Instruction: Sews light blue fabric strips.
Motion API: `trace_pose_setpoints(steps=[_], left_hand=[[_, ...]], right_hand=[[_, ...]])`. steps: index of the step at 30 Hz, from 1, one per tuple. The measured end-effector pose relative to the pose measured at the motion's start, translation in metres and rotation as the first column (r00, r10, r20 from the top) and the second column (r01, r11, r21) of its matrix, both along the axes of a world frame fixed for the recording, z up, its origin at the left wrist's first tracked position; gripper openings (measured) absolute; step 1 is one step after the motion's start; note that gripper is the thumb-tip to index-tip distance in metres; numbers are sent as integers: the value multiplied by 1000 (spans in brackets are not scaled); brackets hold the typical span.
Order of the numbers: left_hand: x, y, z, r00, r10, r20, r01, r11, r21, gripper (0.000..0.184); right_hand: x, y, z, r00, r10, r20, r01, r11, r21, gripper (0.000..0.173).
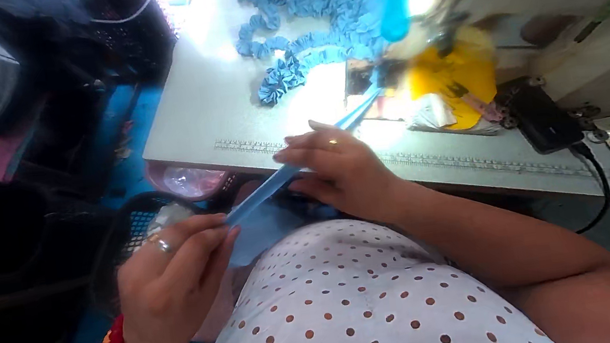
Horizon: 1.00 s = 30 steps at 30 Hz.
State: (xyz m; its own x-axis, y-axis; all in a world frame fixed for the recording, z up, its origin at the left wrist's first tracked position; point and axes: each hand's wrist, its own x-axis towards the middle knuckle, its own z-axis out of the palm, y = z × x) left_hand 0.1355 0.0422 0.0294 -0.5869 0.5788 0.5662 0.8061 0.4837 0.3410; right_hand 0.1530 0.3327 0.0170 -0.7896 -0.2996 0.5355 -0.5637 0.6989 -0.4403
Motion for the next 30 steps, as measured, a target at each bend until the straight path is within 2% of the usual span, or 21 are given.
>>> trace_pose_setpoints(steps=[5,15,19,21,25,27,30], left_hand=[[1,5,3,1000,-13,19,12,998,67,16],[1,8,6,998,-61,33,57,992,117,15],[3,4,3,981,-181,75,171,978,120,16],[4,4,4,932,-286,224,257,955,150,20],[-2,6,-3,740,-454,497,448,883,141,25],[-6,8,-11,662,-477,578,504,854,128,28],[-15,16,-24,558,-440,704,521,845,116,46]], right_hand=[[-9,-18,9,993,45,-106,-38,997,69,17],[3,-22,17,987,48,-151,-24,988,154,16],[17,-20,28,980,82,-182,-35,968,247,16],[38,-15,35,978,81,-191,-23,956,291,18],[90,12,30,996,27,-88,-4,968,251,21],[109,24,18,1000,22,7,-23,979,204,21],[122,37,2,994,11,111,-25,992,124,22]])
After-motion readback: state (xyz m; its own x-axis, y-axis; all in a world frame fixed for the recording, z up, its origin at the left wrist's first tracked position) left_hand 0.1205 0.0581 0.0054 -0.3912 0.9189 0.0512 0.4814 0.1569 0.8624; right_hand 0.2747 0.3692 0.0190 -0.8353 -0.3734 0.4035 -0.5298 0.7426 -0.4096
